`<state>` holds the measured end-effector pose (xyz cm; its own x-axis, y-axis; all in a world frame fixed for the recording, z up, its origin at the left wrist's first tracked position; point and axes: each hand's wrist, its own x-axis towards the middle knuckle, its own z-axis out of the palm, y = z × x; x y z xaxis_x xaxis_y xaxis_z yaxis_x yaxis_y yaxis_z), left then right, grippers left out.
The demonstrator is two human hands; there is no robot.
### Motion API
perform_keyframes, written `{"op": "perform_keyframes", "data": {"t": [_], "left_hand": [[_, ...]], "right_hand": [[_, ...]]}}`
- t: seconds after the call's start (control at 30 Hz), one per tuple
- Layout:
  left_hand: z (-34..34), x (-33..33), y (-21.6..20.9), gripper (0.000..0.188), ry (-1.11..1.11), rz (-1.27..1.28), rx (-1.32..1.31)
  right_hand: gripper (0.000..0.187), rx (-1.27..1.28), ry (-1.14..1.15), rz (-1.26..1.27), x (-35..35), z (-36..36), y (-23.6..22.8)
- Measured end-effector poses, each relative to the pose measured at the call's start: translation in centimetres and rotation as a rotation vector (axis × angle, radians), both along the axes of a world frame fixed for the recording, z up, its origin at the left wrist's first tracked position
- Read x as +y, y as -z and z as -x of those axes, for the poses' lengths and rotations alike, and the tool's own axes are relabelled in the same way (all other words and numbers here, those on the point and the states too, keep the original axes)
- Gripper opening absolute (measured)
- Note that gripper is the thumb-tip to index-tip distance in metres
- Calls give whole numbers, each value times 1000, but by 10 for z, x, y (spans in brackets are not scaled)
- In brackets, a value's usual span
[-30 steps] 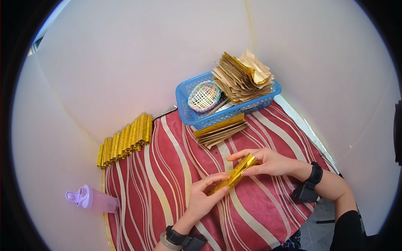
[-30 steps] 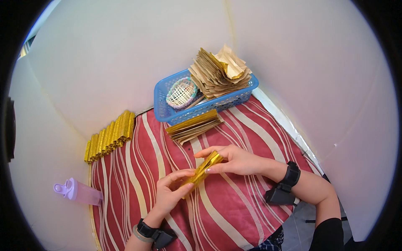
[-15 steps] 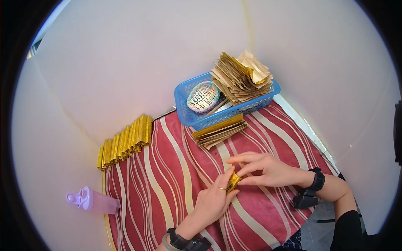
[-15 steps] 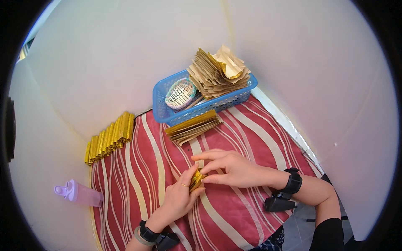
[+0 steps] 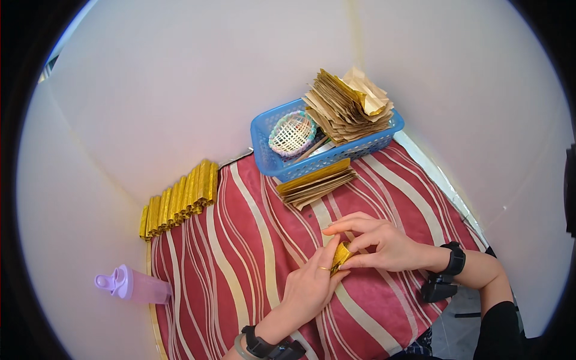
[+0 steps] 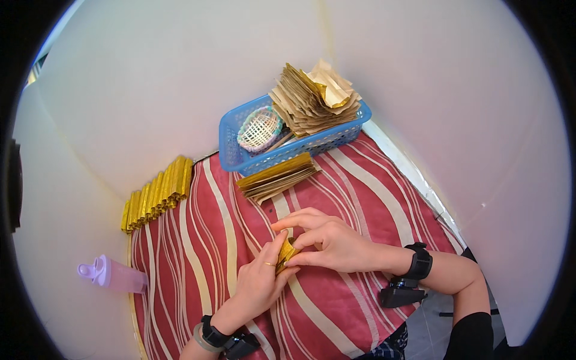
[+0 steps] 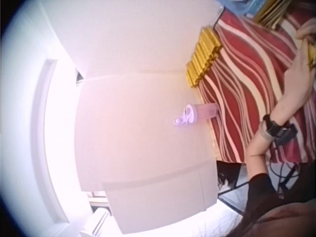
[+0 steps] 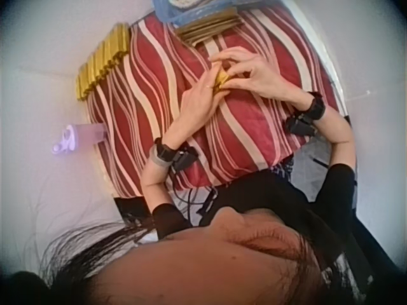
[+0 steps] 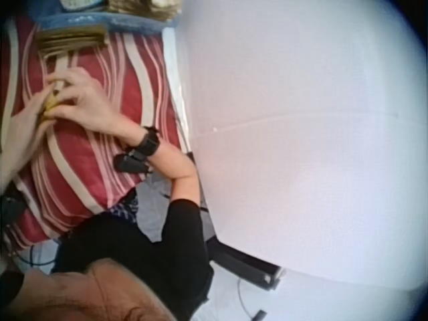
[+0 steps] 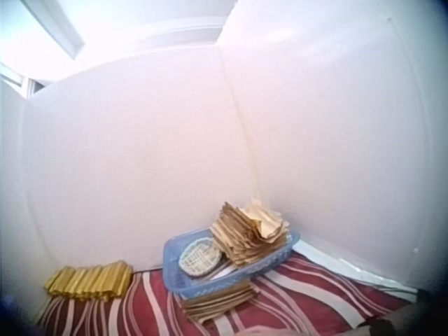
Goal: Fold rectangular sheets of gold leaf paper into thin, long strips.
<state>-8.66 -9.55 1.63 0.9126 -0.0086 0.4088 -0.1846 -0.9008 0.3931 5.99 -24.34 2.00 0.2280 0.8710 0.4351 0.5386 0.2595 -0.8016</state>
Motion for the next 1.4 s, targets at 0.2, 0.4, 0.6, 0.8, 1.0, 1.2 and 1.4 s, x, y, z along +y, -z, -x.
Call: {"op": "perform_keyframes", "data": {"t": [0.2, 0.4, 0.6, 0.8, 1.0, 1.2, 1.4], "left_hand": [[4, -8, 0, 73, -29, -9, 55], [4, -7, 1, 76, -19, 1, 63], [8, -10, -7, 74, 17, 70, 80], [6, -9, -1, 68, 1, 90, 14], [5, -4, 0, 65, -5, 129, -32], [5, -6, -1, 63, 7, 121, -25], [6, -7, -3, 59, 7, 106, -38]], "right_hand": [[14, 38, 17, -7, 2, 1, 5], [15, 19, -36, -53, 1, 3, -2], [13, 55, -26, -69, 2, 3, 0], [14, 12, -5, -76, 1, 0, 2], [17, -126, 233, -234, -4, -1, -7], [23, -215, 130, -250, 0, -3, -4], [20, -124, 95, -263, 0, -2, -1]]}}
